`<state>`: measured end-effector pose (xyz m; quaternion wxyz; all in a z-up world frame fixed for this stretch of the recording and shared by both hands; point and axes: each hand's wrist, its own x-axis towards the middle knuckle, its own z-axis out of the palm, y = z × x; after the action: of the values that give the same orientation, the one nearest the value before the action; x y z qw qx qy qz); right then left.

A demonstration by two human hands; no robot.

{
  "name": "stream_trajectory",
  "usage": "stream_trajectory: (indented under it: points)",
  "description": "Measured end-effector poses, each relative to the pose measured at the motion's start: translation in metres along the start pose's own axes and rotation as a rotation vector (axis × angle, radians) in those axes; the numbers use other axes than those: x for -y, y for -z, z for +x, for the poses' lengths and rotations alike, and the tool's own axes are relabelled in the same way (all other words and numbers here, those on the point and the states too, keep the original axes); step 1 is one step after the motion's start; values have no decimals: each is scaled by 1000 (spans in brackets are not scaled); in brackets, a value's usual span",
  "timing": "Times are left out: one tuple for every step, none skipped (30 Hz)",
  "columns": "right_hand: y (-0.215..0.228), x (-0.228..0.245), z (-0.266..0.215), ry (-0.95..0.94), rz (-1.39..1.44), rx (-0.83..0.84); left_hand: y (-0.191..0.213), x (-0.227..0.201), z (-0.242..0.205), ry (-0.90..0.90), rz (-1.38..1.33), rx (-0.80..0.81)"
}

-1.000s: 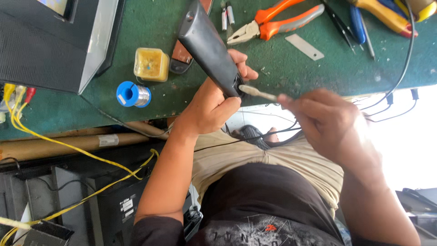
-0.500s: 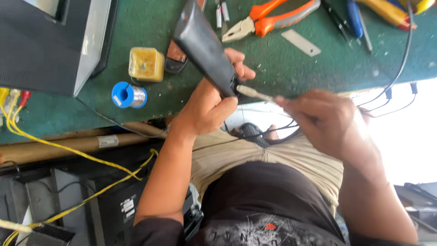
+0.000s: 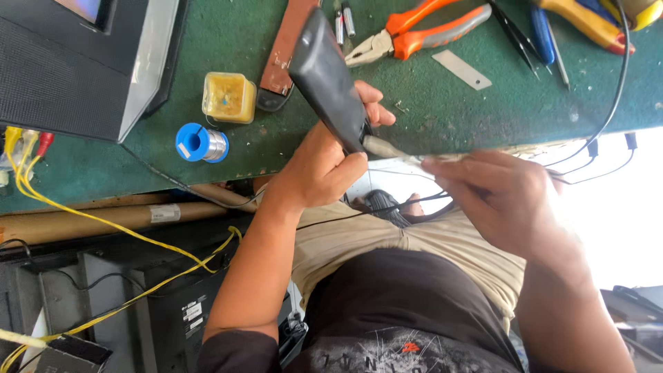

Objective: The person cleans the battery contacts of a remote control using a toothbrush, then inserts batteries and tests the device with a multimeter. They reassemble the remote control and test its buttons.

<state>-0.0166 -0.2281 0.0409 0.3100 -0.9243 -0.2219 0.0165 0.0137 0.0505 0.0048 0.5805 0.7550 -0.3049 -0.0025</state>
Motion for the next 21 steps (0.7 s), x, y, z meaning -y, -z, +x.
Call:
stream_trajectory:
  points:
    - [-3, -6, 3, 2, 3, 3, 1, -2, 2, 4, 2, -2]
    - [-7, -12, 7, 144, 68, -95, 1, -3, 3, -6, 0, -10]
    - [-10, -18, 6, 276, 131, -192, 0, -4, 3, -14, -11, -13]
    - [-11, -16, 2, 267, 133, -188, -2, -3, -1, -8, -18, -9]
    - [-10, -16, 2, 224, 91, -103, -1, 0, -1, -19, -18, -2]
    - [-8, -15, 3, 180, 49, -18, 0, 2, -1, -29, -18, 5]
    - [-5, -16, 4, 185, 48, -21, 1, 1, 2, -32, -14, 3]
    - [-3, -16, 5, 190, 99, -71, 1, -1, 4, -33, -7, -3]
    - [-2, -15, 1, 184, 154, -115, -1, -3, 2, -23, -7, -5]
    - [-4, -12, 0, 178, 159, -110, -1, -3, -1, -15, -11, -3]
    - [-4, -10, 1, 114, 72, -48, -1, -1, 0, -33, 5, -8]
    - [-3, -7, 2, 49, -15, 13, -1, 0, 1, -50, 21, -12]
    - [1, -11, 2, 53, -19, 8, -1, 1, 1, -57, 24, -14]
    - [4, -15, 1, 139, 63, -16, -1, 2, 2, -42, 22, -9]
    - [5, -18, -2, 221, 152, -35, -2, 3, -2, -17, 18, -2]
    - [0, -19, 3, 221, 155, -34, -1, 1, -2, -15, 20, -2]
    - [-5, -20, 6, 271, 150, -101, -2, -1, -1, -15, 5, -5]
    - [-9, -22, 9, 322, 146, -169, -3, -2, 0, -16, -9, -8]
    - [-5, -29, 3, 323, 141, -173, -5, -1, -1, -21, -9, -7]
    - [0, -36, -2, 151, 158, -87, -7, 0, -2, -47, 42, -22]
    - [4, -42, -6, -16, 175, -1, -7, 1, -2, -72, 97, -40]
